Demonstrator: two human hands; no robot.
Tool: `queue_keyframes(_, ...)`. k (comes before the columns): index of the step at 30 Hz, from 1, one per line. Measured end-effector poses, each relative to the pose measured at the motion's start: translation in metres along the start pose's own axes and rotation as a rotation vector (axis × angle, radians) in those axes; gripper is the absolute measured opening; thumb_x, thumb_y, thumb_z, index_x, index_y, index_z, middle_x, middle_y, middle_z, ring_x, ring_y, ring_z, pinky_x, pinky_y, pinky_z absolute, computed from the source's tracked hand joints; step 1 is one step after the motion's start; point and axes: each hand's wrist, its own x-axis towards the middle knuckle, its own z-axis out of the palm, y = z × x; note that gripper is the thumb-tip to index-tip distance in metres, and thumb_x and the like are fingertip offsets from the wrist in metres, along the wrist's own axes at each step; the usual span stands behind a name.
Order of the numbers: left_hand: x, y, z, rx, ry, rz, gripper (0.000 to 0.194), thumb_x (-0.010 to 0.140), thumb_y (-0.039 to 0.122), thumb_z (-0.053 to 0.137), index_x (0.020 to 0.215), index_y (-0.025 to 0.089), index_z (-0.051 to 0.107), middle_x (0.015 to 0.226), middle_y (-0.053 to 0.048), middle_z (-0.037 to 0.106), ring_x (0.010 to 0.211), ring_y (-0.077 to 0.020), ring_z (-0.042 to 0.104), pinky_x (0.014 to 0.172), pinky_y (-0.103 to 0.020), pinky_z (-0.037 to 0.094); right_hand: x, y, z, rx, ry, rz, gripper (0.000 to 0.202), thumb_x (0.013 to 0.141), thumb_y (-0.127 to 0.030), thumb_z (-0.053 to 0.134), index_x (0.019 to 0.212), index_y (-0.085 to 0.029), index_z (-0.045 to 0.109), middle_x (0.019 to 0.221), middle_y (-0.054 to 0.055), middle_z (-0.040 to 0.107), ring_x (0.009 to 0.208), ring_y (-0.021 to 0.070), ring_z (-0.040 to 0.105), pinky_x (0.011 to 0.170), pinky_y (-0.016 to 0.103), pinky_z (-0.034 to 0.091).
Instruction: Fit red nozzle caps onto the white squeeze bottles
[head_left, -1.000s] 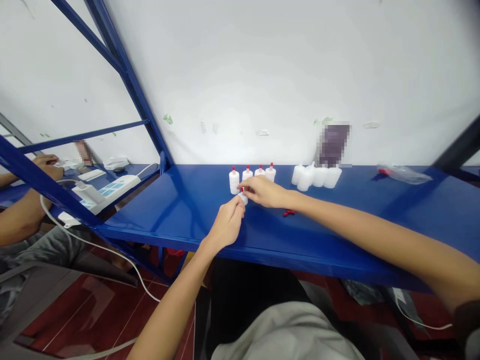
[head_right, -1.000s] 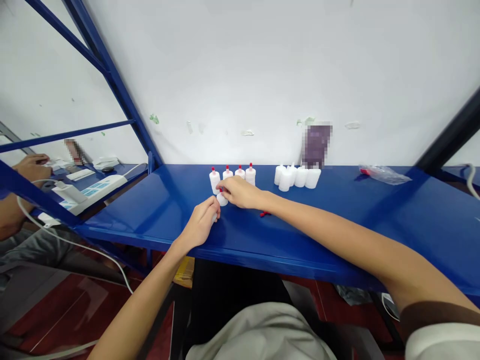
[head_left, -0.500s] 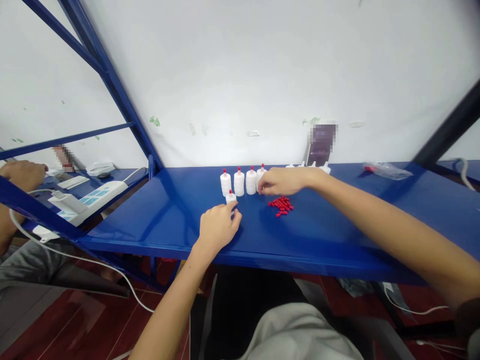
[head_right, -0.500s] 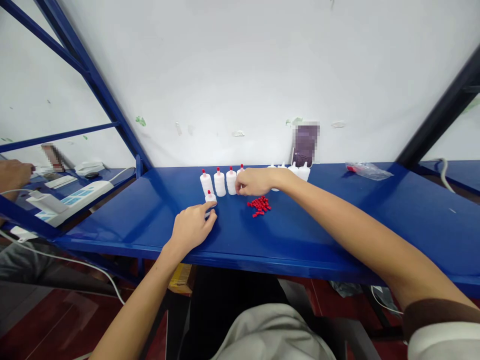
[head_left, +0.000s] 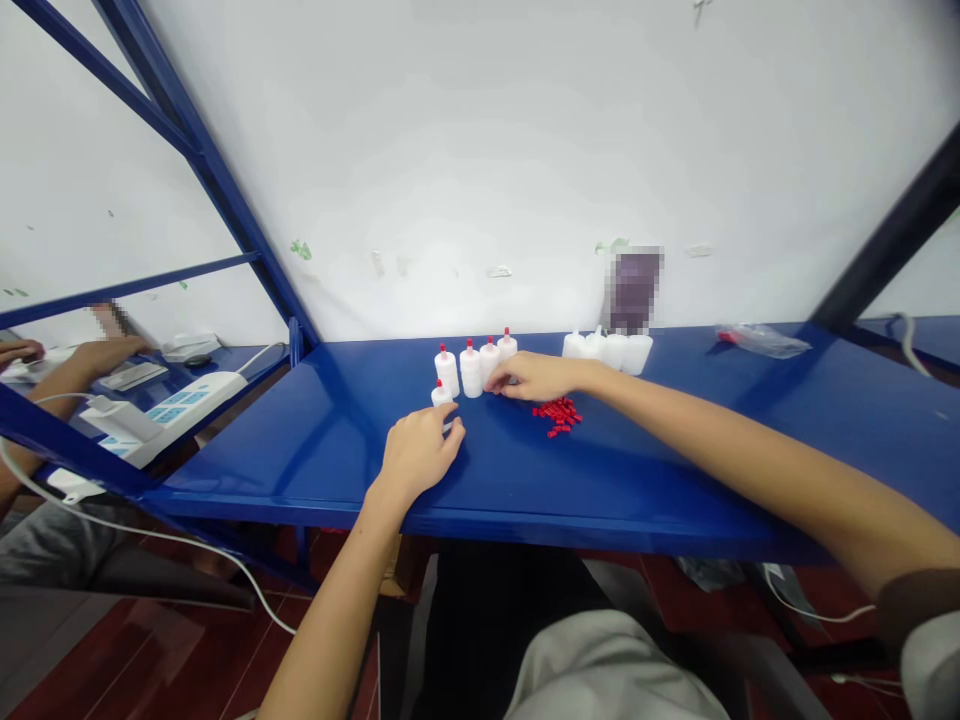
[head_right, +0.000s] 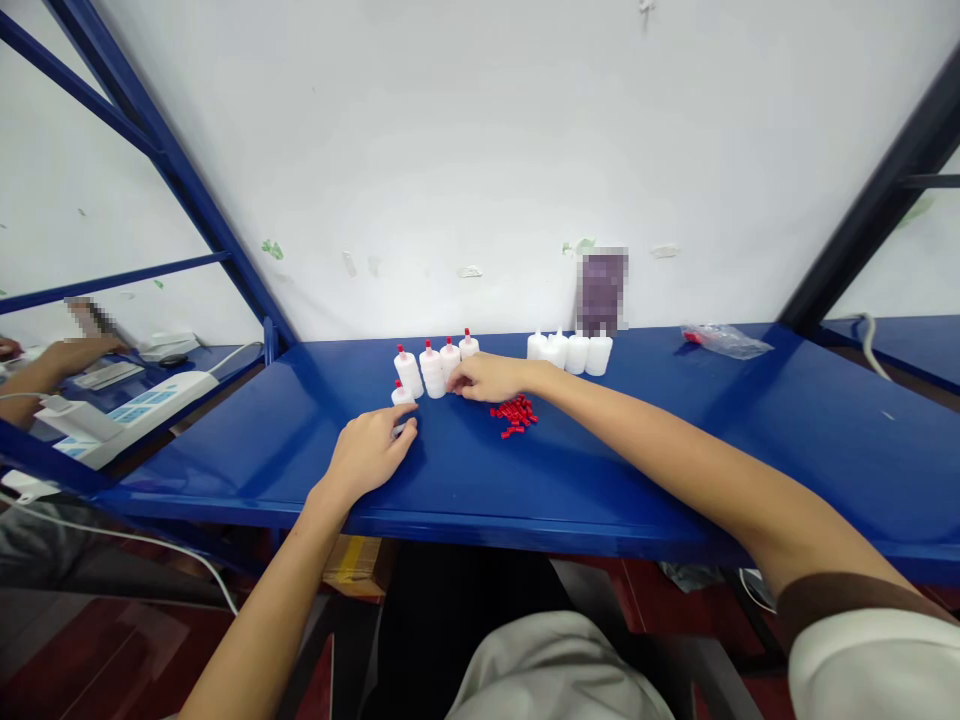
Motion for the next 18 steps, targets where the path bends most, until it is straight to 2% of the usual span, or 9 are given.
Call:
queue_keyframes(5,0.0,0.001,0.001,-0.033,0.003,0.028,0.039,0.097,0.035,0.039,0.122,0.023,0.066,0.114,-0.006,0.074,0.102,-0.0261,0.068,0.081,-0.032,0.047,0.007,0.002,0.009,0.004,0.018,-0.051,0.041,0.082,-0.007,0.054,0.121,-0.011,0.067,0.113,0.012,0.073,0.098,0.0204,0.068,0.088,0.031,0.05)
queue_keyframes(8,0.0,0.001,0.003,-0.057,0.026,0.048,0.034,0.097,0.037,0.039,0.098,0.022,0.069,0.096,-0.006,0.075,0.087,-0.0238,0.068,0.07,-0.03,0.041,0.005,-0.003,0.007,-0.015,0.002,-0.037,0.044,0.083,-0.01,0.054,0.126,-0.011,0.065,0.121,0.014,0.07,0.104,0.0213,0.067,0.091,0.032,0.05)
queue_keyframes(11,-0.001,0.002,0.004,-0.113,0.044,0.11,0.04,0.098,0.039,0.038,0.07,0.02,0.059,0.072,-0.004,0.066,0.068,-0.0196,0.06,0.063,-0.029,0.034,-0.001,-0.014,-0.004,-0.028,-0.082,-0.002,0.041,0.085,-0.013,0.055,0.125,-0.011,0.065,0.125,0.014,0.069,0.108,0.0207,0.066,0.094,0.031,0.048)
queue_keyframes(14,-0.002,0.003,0.002,-0.222,0.04,0.214,0.042,0.099,0.038,0.038,0.063,0.019,0.048,0.066,-0.001,0.057,0.062,-0.0155,0.051,0.062,-0.028,0.031,-0.011,-0.025,-0.021,-0.071,-0.166,0.084,0.034,0.083,-0.016,0.06,0.115,-0.011,0.069,0.116,0.012,0.073,0.099,0.02,0.068,0.086,0.029,0.049)
queue_keyframes(18,-0.004,0.004,-0.003,-0.355,-0.054,0.341,0.042,0.098,0.045,0.044,0.065,0.018,0.049,0.067,0.002,0.052,0.061,-0.0125,0.045,0.062,-0.025,0.031,-0.023,-0.033,-0.039,-0.157,-0.256,0.233,0.03,0.077,-0.023,0.07,0.105,-0.013,0.072,0.096,0.008,0.076,0.082,0.0198,0.068,0.071,0.029,0.048)
